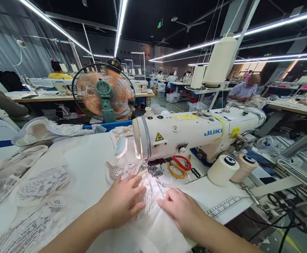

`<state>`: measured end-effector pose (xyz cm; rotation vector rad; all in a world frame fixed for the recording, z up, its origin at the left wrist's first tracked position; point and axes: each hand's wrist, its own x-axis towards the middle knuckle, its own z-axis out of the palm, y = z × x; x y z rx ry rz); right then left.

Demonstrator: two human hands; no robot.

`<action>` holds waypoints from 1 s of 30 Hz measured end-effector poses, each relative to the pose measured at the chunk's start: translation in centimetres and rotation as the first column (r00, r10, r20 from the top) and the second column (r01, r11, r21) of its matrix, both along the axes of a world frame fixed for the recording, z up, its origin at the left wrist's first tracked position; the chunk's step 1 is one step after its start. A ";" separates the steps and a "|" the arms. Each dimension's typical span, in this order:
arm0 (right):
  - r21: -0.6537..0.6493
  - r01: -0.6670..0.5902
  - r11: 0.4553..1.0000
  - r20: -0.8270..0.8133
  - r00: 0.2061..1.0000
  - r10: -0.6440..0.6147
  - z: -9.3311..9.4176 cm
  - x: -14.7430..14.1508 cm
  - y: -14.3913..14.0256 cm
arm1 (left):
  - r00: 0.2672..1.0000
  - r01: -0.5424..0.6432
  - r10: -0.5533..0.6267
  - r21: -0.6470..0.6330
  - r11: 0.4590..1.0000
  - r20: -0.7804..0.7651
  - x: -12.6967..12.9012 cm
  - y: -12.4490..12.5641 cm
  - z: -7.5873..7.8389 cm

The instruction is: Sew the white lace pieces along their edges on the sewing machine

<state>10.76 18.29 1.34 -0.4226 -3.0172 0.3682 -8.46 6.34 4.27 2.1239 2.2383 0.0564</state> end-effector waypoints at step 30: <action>-0.008 0.116 0.993 0.397 0.912 -0.104 3.8 -4.7 0.9 | 0.964 -0.241 0.255 -0.151 0.959 0.081 -5.9 2.2 -0.2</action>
